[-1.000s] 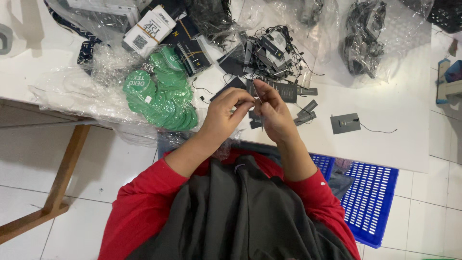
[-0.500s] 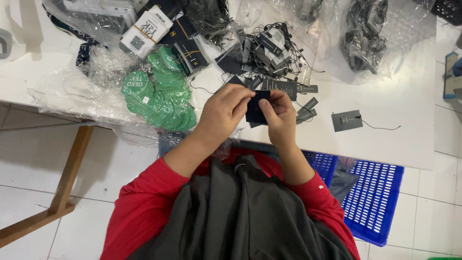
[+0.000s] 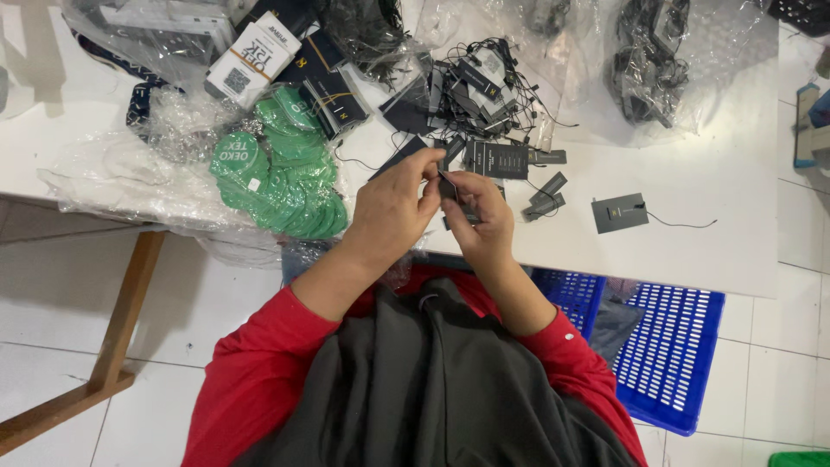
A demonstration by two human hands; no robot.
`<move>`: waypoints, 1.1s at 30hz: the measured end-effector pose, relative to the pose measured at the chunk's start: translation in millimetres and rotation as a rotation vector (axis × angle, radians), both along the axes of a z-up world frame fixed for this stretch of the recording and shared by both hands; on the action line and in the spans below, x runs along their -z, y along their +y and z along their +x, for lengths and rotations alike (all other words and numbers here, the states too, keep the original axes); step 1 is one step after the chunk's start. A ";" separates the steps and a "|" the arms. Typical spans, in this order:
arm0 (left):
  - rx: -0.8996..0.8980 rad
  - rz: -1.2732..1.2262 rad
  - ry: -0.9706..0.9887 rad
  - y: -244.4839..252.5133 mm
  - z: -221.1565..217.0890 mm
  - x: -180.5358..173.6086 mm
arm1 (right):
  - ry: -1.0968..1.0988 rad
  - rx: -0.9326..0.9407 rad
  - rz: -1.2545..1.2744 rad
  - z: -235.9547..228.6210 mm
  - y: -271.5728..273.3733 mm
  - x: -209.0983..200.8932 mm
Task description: The person sorts and organizes small black product tags on a white table. They pick up tags, separate them, and place some into a blue basket while arranging others into neat stacks.
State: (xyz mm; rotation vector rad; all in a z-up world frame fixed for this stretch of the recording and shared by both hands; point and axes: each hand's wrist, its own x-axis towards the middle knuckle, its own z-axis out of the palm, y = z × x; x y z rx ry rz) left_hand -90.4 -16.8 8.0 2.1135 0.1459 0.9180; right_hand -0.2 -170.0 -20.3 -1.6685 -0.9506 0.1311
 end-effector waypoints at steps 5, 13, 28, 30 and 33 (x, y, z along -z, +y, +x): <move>0.013 -0.183 0.053 8.3 -3.1 1.4 | 0.348 0.048 0.126 11.6 2.8 8.6; 0.019 -0.535 0.155 29.7 19.6 37.0 | 0.479 -0.162 0.128 47.7 19.8 29.9; -0.027 -0.607 0.073 36.5 32.7 81.9 | -0.144 0.326 -0.303 205.2 0.4 21.2; -0.022 -0.606 0.068 36.1 32.6 81.5 | -0.085 0.322 -0.219 210.7 -8.4 19.3; -0.018 -0.619 0.075 35.5 30.7 81.1 | 0.027 0.310 -0.106 212.1 -18.8 17.8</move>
